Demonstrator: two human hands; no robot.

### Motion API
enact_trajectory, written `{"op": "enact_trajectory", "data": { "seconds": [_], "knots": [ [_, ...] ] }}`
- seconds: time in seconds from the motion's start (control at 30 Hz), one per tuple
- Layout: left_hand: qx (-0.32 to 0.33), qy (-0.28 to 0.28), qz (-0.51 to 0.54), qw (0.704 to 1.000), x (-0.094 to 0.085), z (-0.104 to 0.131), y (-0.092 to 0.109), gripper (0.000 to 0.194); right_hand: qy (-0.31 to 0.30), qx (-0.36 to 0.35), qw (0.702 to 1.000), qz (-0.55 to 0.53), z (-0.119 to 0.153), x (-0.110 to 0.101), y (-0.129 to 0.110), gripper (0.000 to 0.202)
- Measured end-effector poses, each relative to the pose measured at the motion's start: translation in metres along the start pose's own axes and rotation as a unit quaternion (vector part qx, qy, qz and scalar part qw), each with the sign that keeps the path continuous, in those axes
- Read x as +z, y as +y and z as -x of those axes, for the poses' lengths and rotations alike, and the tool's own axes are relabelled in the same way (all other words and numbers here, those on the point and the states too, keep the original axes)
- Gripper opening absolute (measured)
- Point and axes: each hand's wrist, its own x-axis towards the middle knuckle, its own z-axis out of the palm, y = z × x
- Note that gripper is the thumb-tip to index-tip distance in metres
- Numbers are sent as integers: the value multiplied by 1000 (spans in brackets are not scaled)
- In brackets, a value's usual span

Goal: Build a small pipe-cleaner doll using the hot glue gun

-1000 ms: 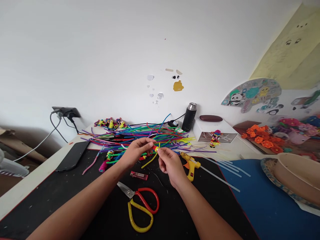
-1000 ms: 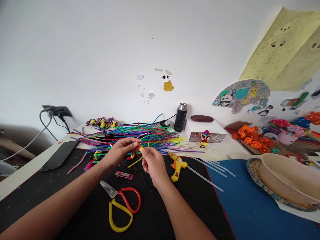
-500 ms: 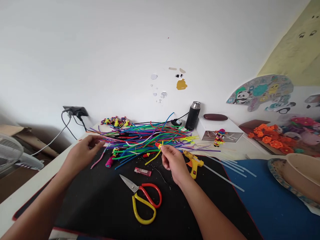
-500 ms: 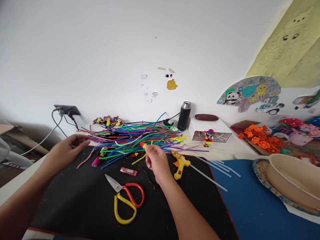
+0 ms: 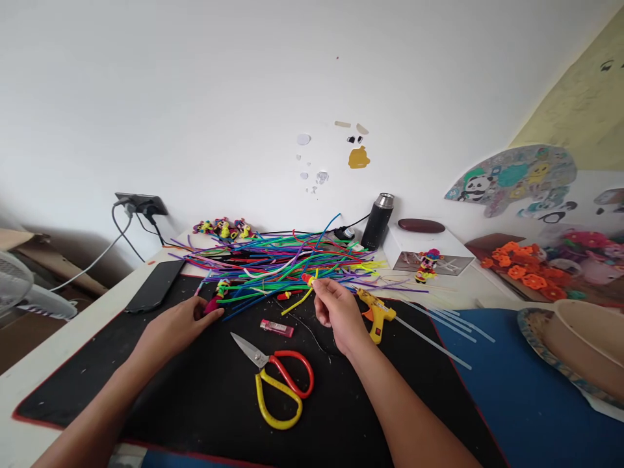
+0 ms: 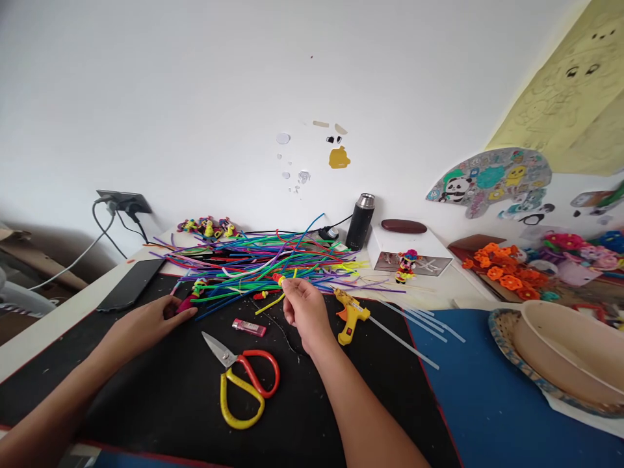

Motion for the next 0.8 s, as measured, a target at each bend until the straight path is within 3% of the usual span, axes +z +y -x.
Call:
{"op": "enact_trajectory", "data": {
  "seconds": [0.2, 0.37, 0.47, 0.53, 0.63, 0.8],
  "knots": [
    [-20, 17, -6, 1000, 4, -5, -18, 45, 1, 4, 1000, -1, 2, 0, -2, 44],
    [-94, 48, 37, 994, -15, 4, -44, 46, -6, -1, 1000, 1, 1, 0, 0, 44],
    [-99, 88, 68, 989, -28, 14, -42, 54, -8, 1, 1000, -3, 1, 0, 1, 44],
    [-88, 90, 84, 988, -34, 21, -28, 59, -2, 1, 1000, -7, 1, 1, 0, 44],
    [-29, 70, 101, 992, -33, 27, 13, 57, 12, -10, 1000, -16, 0, 0, -4, 43],
    [122, 18, 84, 989, -10, 27, 96, 43, 35, -29, 998, -46, -3, -6, -11, 41]
  ]
}}
